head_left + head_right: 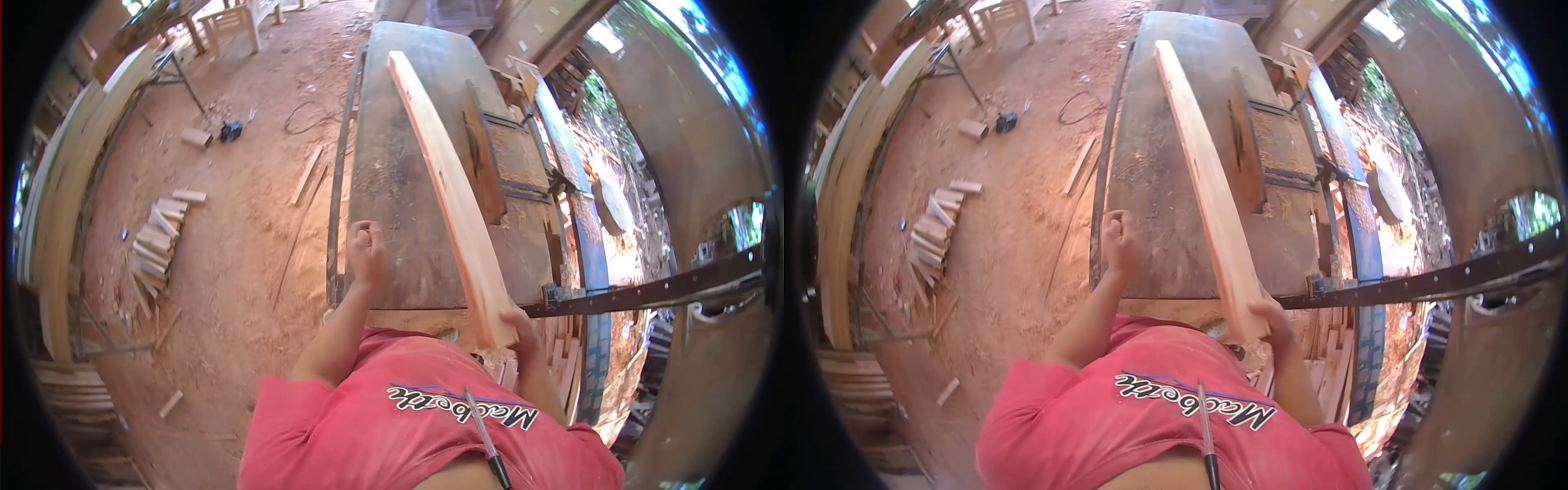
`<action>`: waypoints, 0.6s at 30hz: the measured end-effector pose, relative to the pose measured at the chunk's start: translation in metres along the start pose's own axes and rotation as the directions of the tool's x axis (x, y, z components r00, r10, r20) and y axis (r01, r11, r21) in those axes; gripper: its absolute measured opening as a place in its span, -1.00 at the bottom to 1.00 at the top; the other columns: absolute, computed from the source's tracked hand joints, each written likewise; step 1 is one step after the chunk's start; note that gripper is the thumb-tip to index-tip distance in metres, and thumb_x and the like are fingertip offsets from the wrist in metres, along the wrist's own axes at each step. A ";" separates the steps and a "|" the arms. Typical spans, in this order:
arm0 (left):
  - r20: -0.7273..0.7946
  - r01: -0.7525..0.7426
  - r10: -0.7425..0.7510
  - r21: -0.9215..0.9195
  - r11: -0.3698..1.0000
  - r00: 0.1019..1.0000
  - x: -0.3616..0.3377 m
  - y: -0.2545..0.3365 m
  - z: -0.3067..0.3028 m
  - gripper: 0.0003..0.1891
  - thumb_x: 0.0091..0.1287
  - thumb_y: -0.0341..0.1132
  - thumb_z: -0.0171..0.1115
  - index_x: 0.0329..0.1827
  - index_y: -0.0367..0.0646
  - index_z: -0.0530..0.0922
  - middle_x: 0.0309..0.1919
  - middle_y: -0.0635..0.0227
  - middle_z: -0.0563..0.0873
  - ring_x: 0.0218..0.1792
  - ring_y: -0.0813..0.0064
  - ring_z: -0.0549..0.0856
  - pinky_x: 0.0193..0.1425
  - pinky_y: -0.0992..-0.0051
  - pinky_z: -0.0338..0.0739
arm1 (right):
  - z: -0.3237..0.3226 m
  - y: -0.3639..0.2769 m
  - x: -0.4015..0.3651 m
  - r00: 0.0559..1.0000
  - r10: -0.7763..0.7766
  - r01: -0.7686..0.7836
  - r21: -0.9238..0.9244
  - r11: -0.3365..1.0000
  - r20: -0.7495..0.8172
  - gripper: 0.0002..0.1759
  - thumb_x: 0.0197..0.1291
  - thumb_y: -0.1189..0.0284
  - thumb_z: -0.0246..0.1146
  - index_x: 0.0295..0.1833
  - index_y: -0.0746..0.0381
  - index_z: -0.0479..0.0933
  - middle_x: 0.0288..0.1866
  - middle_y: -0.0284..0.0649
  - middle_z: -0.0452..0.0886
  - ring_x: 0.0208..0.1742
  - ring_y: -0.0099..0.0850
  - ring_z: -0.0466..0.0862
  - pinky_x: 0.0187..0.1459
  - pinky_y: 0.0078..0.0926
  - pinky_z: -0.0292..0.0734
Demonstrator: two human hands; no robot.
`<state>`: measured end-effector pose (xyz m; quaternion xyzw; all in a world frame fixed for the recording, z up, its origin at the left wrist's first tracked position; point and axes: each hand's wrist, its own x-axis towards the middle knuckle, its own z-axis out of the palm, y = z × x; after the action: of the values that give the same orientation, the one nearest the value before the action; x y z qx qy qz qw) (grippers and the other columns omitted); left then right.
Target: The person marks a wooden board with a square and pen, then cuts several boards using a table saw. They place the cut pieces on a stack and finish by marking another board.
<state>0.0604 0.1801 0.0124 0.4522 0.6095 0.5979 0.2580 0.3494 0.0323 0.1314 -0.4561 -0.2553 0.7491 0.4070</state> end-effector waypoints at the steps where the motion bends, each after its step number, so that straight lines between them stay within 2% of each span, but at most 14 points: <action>1: 0.024 -0.015 0.015 -0.002 1.000 1.000 0.002 -0.001 0.013 -0.66 0.50 -0.26 0.11 -0.33 -0.38 0.65 -0.19 0.08 0.70 -0.18 0.15 0.67 -0.10 0.27 0.51 | -0.014 -0.004 -0.019 1.000 0.003 -0.003 -0.076 0.997 0.006 0.02 0.04 0.30 0.41 0.59 0.35 0.12 0.42 -0.12 0.44 0.36 -0.35 0.52 0.32 -0.40 0.46; 3: 0.392 0.248 -0.170 -0.159 0.956 0.904 0.013 -0.009 0.047 -0.58 0.56 -0.11 0.05 -0.19 -0.34 0.66 -0.17 0.19 0.73 -0.21 0.27 0.68 -0.18 0.33 0.52 | -0.050 0.002 -0.058 0.997 0.073 -0.068 -0.217 0.974 0.015 0.14 -0.10 0.28 0.50 0.61 0.34 0.10 0.46 -0.13 0.42 0.40 -0.35 0.48 0.37 -0.38 0.40; 4: 0.401 0.245 -0.164 -0.160 0.956 0.901 0.020 -0.001 0.061 -0.58 0.56 -0.11 0.05 -0.19 -0.34 0.66 -0.17 0.19 0.73 -0.21 0.27 0.68 -0.18 0.33 0.52 | -0.049 0.004 -0.080 0.997 0.077 -0.078 -0.172 0.982 -0.016 0.19 -0.16 0.27 0.54 0.60 0.34 0.11 0.46 -0.14 0.41 0.42 -0.35 0.46 0.40 -0.37 0.36; 6: 0.562 0.636 -0.450 -0.186 0.749 0.694 0.027 0.017 0.090 -0.43 0.60 0.11 -0.09 0.04 -0.27 0.64 -0.09 0.18 0.74 -0.12 0.29 0.69 -0.10 0.33 0.55 | -0.060 0.016 -0.131 0.988 0.133 -0.142 -0.129 0.982 -0.076 0.26 -0.25 0.24 0.60 0.59 0.36 0.12 0.47 -0.16 0.40 0.46 -0.34 0.42 0.44 -0.34 0.30; 7: 0.566 0.646 -0.458 -0.183 0.741 0.686 0.030 0.016 0.105 -0.43 0.60 0.11 -0.09 0.04 -0.27 0.64 -0.09 0.18 0.74 -0.12 0.29 0.69 -0.10 0.33 0.55 | -0.073 0.025 -0.158 0.978 0.178 -0.190 -0.124 0.974 -0.106 0.29 -0.29 0.22 0.63 0.59 0.38 0.13 0.48 -0.16 0.40 0.47 -0.34 0.40 0.46 -0.33 0.27; 9: 0.685 0.871 -0.590 -0.139 0.471 0.428 0.034 0.012 0.135 -0.30 0.57 0.29 -0.24 0.29 -0.16 0.54 0.10 0.08 0.69 0.06 0.20 0.68 0.11 0.27 0.54 | -0.090 0.036 -0.207 0.947 0.304 -0.313 -0.079 0.946 -0.106 0.26 -0.27 0.24 0.65 0.57 0.38 0.16 0.41 -0.18 0.47 0.41 -0.35 0.47 0.39 -0.38 0.35; 10: 0.689 0.872 -0.588 -0.136 0.471 0.425 0.030 0.026 0.139 -0.30 0.57 0.29 -0.24 0.29 -0.16 0.54 0.10 0.08 0.69 0.06 0.20 0.68 0.11 0.27 0.54 | -0.100 0.051 -0.242 0.938 0.321 -0.323 0.002 0.946 -0.134 0.18 -0.21 0.24 0.64 0.54 0.36 0.22 0.37 -0.18 0.51 0.36 -0.34 0.51 0.35 -0.42 0.40; 11: 0.717 0.908 -0.590 -0.143 0.395 0.370 0.027 0.050 0.137 -0.27 0.56 0.32 -0.27 0.38 -0.15 0.45 0.20 0.06 0.64 0.17 0.16 0.63 0.23 0.23 0.49 | -0.107 0.059 -0.265 0.928 0.338 -0.329 0.080 0.941 -0.158 0.10 -0.15 0.23 0.63 0.52 0.34 0.28 0.33 -0.18 0.54 0.30 -0.33 0.56 0.30 -0.47 0.44; 12: 0.744 0.939 -0.591 -0.145 0.312 0.311 0.018 0.065 0.137 -0.23 0.55 0.34 -0.31 0.46 -0.14 0.37 0.29 0.05 0.58 0.28 0.12 0.58 0.36 0.19 0.43 | -0.107 0.067 -0.295 0.923 0.324 -0.304 0.125 0.945 -0.207 0.08 -0.10 0.21 0.59 0.53 0.32 0.27 0.36 -0.16 0.51 0.33 -0.29 0.52 0.32 -0.41 0.39; 13: 0.746 0.939 -0.589 -0.147 0.312 0.312 0.009 0.068 0.143 -0.23 0.55 0.34 -0.31 0.46 -0.14 0.37 0.29 0.05 0.58 0.28 0.12 0.58 0.36 0.19 0.43 | -0.102 0.069 -0.322 0.923 0.254 -0.218 0.151 0.964 -0.287 0.05 -0.06 0.19 0.55 0.54 0.30 0.25 0.38 -0.15 0.47 0.35 -0.25 0.49 0.34 -0.35 0.35; 15: 0.845 0.891 -0.283 -0.432 0.138 0.454 -0.013 0.075 0.151 -0.17 0.52 0.38 -0.29 0.54 -0.13 0.25 0.39 0.10 0.50 0.39 0.09 0.49 0.51 0.09 0.28 | -0.085 0.062 -0.361 0.899 0.003 0.053 0.115 0.992 -0.438 0.00 0.03 0.14 0.46 0.56 0.27 0.23 0.43 -0.11 0.40 0.40 -0.17 0.41 0.38 -0.22 0.27; 16: 0.890 0.911 -0.227 -0.412 -0.024 0.396 -0.019 0.091 0.148 -0.20 0.49 0.40 -0.23 0.50 -0.07 0.31 0.35 0.19 0.55 0.37 0.14 0.51 0.51 0.06 0.31 | -0.075 0.052 -0.371 0.849 -0.199 0.248 0.037 0.968 -0.489 -0.02 0.08 0.12 0.42 0.57 0.25 0.21 0.46 -0.09 0.36 0.43 -0.14 0.38 0.40 -0.16 0.23; 17: 0.897 0.918 -0.219 -0.397 -0.018 0.384 -0.022 0.110 0.150 -0.20 0.49 0.40 -0.23 0.50 -0.07 0.31 0.35 0.19 0.55 0.37 0.14 0.51 0.51 0.06 0.31 | -0.071 0.042 -0.374 0.768 -0.396 0.435 -0.044 0.899 -0.503 -0.04 0.12 0.09 0.37 0.58 0.23 0.20 0.48 -0.07 0.33 0.45 -0.10 0.34 0.42 -0.09 0.19; 18: 0.878 0.927 -0.368 -0.362 -0.093 0.306 -0.024 0.134 0.152 -0.22 0.51 0.39 -0.24 0.51 -0.06 0.31 0.35 0.19 0.54 0.37 0.16 0.51 0.51 0.07 0.31 | -0.068 0.029 -0.370 0.661 -0.577 0.601 -0.121 0.790 -0.479 -0.06 0.17 0.07 0.33 0.59 0.22 0.19 0.51 -0.05 0.29 0.48 -0.06 0.30 0.44 -0.03 0.14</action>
<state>0.2342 0.2187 0.1133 -0.0144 0.2327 0.4302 0.8721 0.4929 -0.2950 0.2542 -0.5140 -0.2587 0.4409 0.6888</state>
